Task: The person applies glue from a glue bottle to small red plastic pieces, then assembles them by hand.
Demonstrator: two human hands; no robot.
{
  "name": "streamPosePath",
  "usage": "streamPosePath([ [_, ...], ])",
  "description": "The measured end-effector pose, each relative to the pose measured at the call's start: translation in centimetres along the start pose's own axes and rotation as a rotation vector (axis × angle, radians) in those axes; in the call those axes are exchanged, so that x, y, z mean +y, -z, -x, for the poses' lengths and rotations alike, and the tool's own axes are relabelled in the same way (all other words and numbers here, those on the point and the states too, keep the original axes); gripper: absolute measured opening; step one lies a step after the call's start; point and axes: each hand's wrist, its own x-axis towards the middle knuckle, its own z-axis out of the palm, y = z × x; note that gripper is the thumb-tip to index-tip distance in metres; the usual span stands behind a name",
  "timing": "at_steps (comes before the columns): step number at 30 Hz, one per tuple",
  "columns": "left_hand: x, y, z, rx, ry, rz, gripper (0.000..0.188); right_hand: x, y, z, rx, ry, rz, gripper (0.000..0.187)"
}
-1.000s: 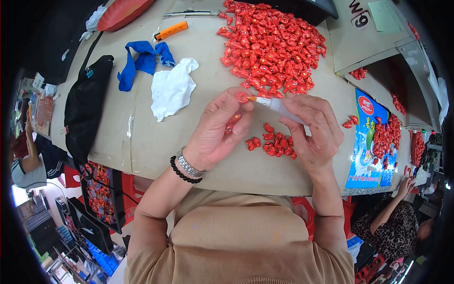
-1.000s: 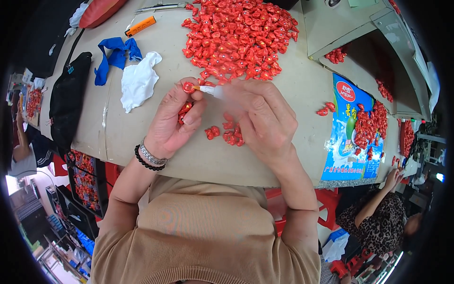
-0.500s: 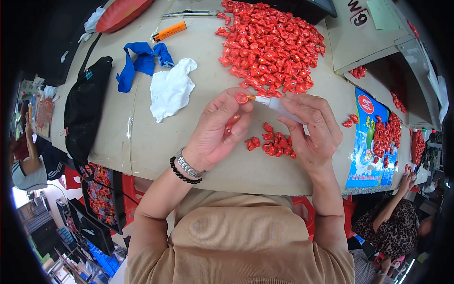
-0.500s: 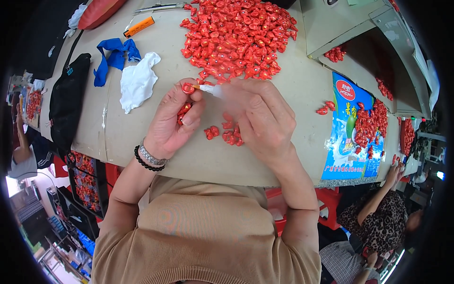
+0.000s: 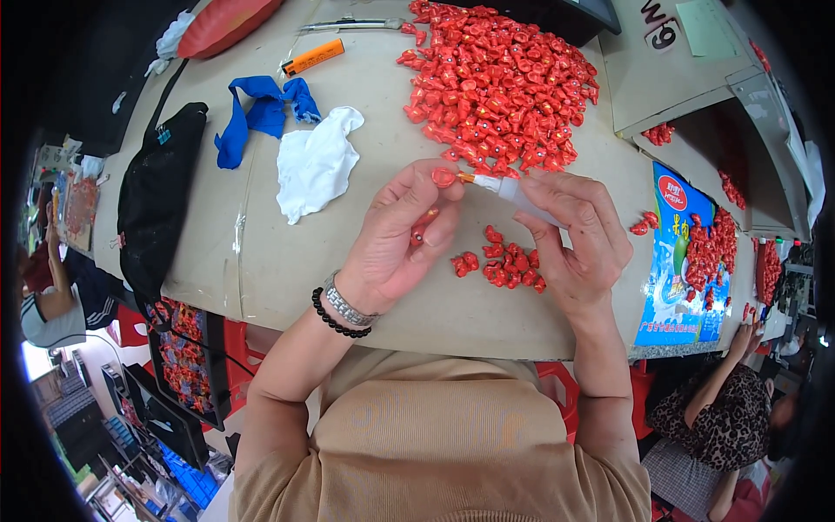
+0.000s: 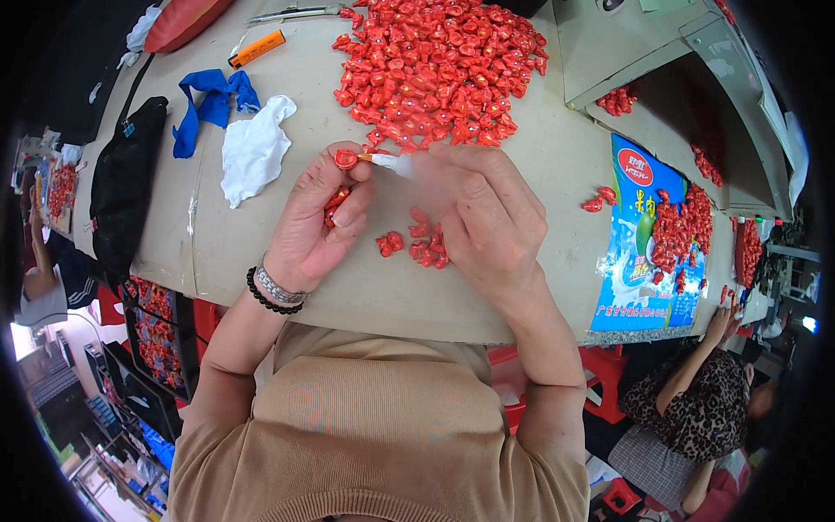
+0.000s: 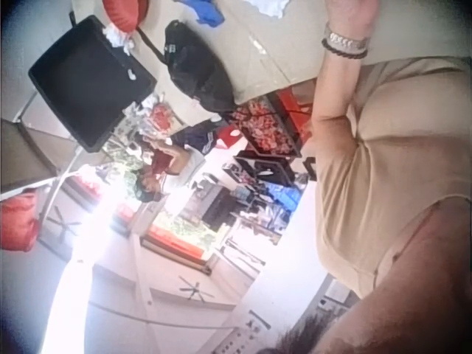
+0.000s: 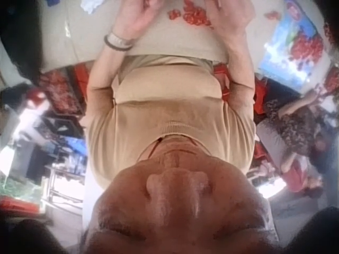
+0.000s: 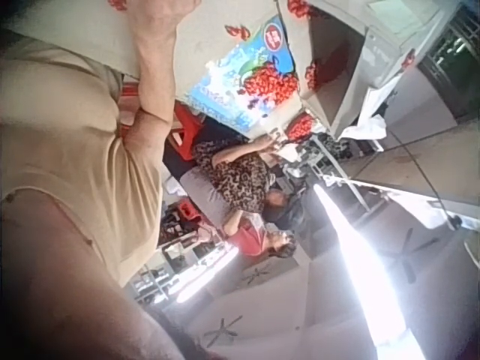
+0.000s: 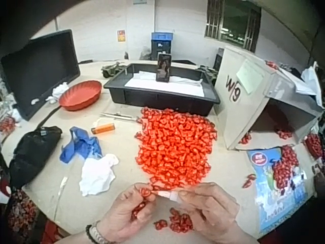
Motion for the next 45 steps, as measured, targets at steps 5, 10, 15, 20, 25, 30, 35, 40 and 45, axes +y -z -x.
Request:
streamPosePath([
  [5,0.02,0.01,0.06,-0.001,-0.003,0.003,0.025,-0.07,-0.02,-0.10,-0.004,-0.008,-0.001,0.037],
  [10,0.00,0.20,0.02,-0.020,-0.013,0.009,0.024,0.01,0.01,-0.17,-0.005,-0.006,-0.005,0.037],
  [15,0.01,0.15,-0.09,-0.005,-0.050,-0.011,0.022,-0.13,0.16,-0.15,0.013,-0.016,-0.020,0.038],
  [20,0.19,-0.13,0.01,0.013,-0.083,-0.045,0.020,0.00,0.09,-0.04,0.010,-0.024,-0.032,0.039],
  [25,0.23,-0.20,0.01,0.019,-0.086,-0.046,0.020,-0.17,0.25,-0.10,-0.031,-0.050,-0.017,0.036],
  [30,0.19,-0.13,0.00,0.018,-0.087,-0.043,0.019,0.08,0.03,0.02,0.005,-0.021,-0.014,0.040],
  [35,0.26,-0.09,0.04,0.015,-0.096,-0.034,0.020,-0.11,0.11,-0.18,0.021,-0.026,-0.024,0.039],
  [40,0.27,-0.07,0.04,0.024,-0.122,-0.027,0.021,-0.62,0.53,-0.19,-0.043,-0.123,-0.066,0.031],
  [45,0.29,0.22,0.07,0.026,-0.130,-0.033,0.022,-0.35,0.14,-0.22,-0.007,-0.105,-0.080,0.037],
])
